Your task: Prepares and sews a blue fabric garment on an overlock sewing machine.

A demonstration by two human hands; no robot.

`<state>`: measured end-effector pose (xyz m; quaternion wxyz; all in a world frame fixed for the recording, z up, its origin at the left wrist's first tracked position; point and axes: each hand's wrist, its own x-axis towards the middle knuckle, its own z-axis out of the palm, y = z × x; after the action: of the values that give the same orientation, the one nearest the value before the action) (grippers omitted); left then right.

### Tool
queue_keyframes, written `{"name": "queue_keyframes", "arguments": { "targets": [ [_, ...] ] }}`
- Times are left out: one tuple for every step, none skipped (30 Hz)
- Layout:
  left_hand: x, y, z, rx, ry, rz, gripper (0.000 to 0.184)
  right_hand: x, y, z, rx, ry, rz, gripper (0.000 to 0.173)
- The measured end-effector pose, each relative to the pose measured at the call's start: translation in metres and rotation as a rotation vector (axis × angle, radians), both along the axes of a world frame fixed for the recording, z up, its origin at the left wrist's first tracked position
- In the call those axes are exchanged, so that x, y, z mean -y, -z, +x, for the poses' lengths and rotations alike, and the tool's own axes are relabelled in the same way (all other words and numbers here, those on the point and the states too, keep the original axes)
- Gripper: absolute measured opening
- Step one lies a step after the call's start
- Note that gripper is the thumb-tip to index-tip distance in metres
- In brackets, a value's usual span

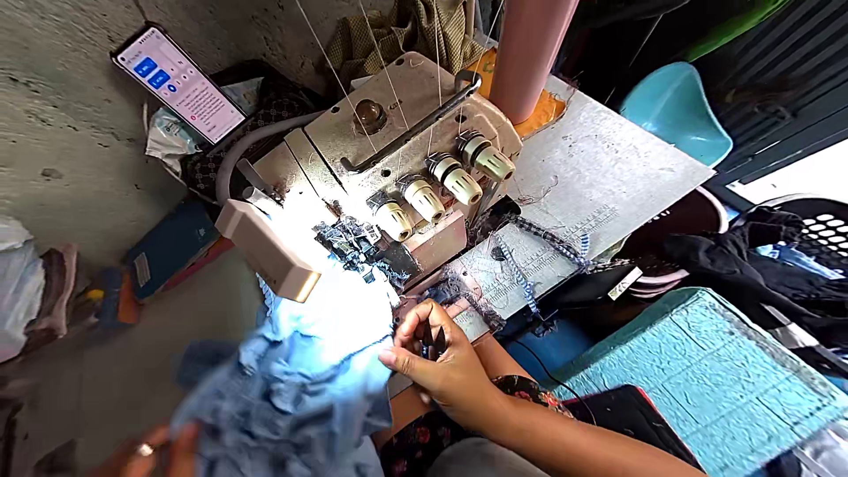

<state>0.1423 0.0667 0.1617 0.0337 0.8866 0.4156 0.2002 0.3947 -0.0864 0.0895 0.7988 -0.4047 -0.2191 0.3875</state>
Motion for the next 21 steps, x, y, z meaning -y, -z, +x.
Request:
{"name": "queue_keyframes", "arguments": {
  "targets": [
    [-0.015, -0.006, 0.005, 0.009, -0.027, 0.095, 0.038, -0.002, -0.004, -0.005, 0.004, -0.016, 0.064, 0.025],
    [-0.025, -0.011, 0.009, 0.030, -0.025, 0.166, 0.042, -0.004, -0.007, -0.009, 0.029, -0.042, 0.114, 0.023],
    [-0.023, -0.016, 0.017, 0.099, 0.018, 0.222, 0.044, -0.007, -0.009, -0.010, 0.074, -0.060, 0.160, 0.019],
    [-0.006, -0.018, 0.031, 0.205, 0.111, 0.235, 0.038, -0.010, -0.008, -0.011, 0.133, -0.049, 0.189, 0.014],
    [0.021, -0.016, 0.048, 0.295, 0.221, 0.143, 0.026, -0.011, -0.006, -0.010, 0.194, -0.024, 0.205, 0.010],
    [0.051, -0.007, 0.063, 0.357, 0.319, -0.025, 0.020, -0.012, -0.002, -0.009, 0.253, 0.009, 0.209, 0.007],
    [0.073, 0.012, 0.077, 0.399, 0.390, -0.183, 0.019, -0.013, 0.001, -0.005, 0.304, 0.040, 0.200, 0.005],
    [0.083, 0.036, 0.089, 0.423, 0.412, -0.237, 0.022, -0.014, 0.003, 0.000, 0.345, 0.066, 0.183, 0.004],
    [0.080, 0.058, 0.098, 0.432, 0.403, -0.186, 0.023, -0.014, 0.005, 0.004, 0.384, 0.084, 0.159, 0.005],
    [0.070, 0.073, 0.105, 0.435, 0.391, -0.083, 0.023, -0.014, 0.006, 0.009, 0.436, 0.111, 0.132, 0.007],
    [0.057, 0.080, 0.111, 0.439, 0.370, 0.043, 0.021, -0.014, 0.006, 0.015, 0.511, 0.149, 0.109, 0.008],
    [0.044, 0.081, 0.116, 0.442, 0.348, 0.157, 0.019, -0.015, 0.008, 0.021, 0.608, 0.201, 0.089, 0.009],
    [0.032, 0.077, 0.123, 0.450, 0.332, 0.252, 0.019, -0.018, 0.009, 0.028, 0.723, 0.266, 0.064, 0.009],
    [0.022, 0.073, 0.129, 0.457, 0.320, 0.315, 0.019, -0.021, 0.009, 0.034, 0.839, 0.328, 0.031, 0.010],
    [0.014, 0.069, 0.134, 0.459, 0.310, 0.351, 0.020, -0.024, 0.009, 0.039, 0.945, 0.379, -0.008, 0.011],
    [0.008, 0.066, 0.139, 0.456, 0.304, 0.376, 0.020, -0.026, 0.008, 0.042, 1.036, 0.420, -0.050, 0.012],
    [0.003, 0.063, 0.144, 0.450, 0.301, 0.396, 0.020, -0.029, 0.007, 0.044, 1.110, 0.447, -0.091, 0.013],
    [-0.002, 0.061, 0.147, 0.439, 0.299, 0.407, 0.020, -0.031, 0.006, 0.044, 1.164, 0.463, -0.122, 0.014],
    [-0.005, 0.058, 0.149, 0.428, 0.298, 0.412, 0.019, -0.034, 0.005, 0.043, 1.204, 0.476, -0.144, 0.015],
    [-0.008, 0.056, 0.150, 0.421, 0.299, 0.419, 0.019, -0.037, 0.003, 0.043, 1.236, 0.489, -0.166, 0.016],
    [-0.011, 0.054, 0.152, 0.419, 0.302, 0.425, 0.020, -0.040, 0.001, 0.043, 1.263, 0.495, -0.187, 0.017]
  ]
}}
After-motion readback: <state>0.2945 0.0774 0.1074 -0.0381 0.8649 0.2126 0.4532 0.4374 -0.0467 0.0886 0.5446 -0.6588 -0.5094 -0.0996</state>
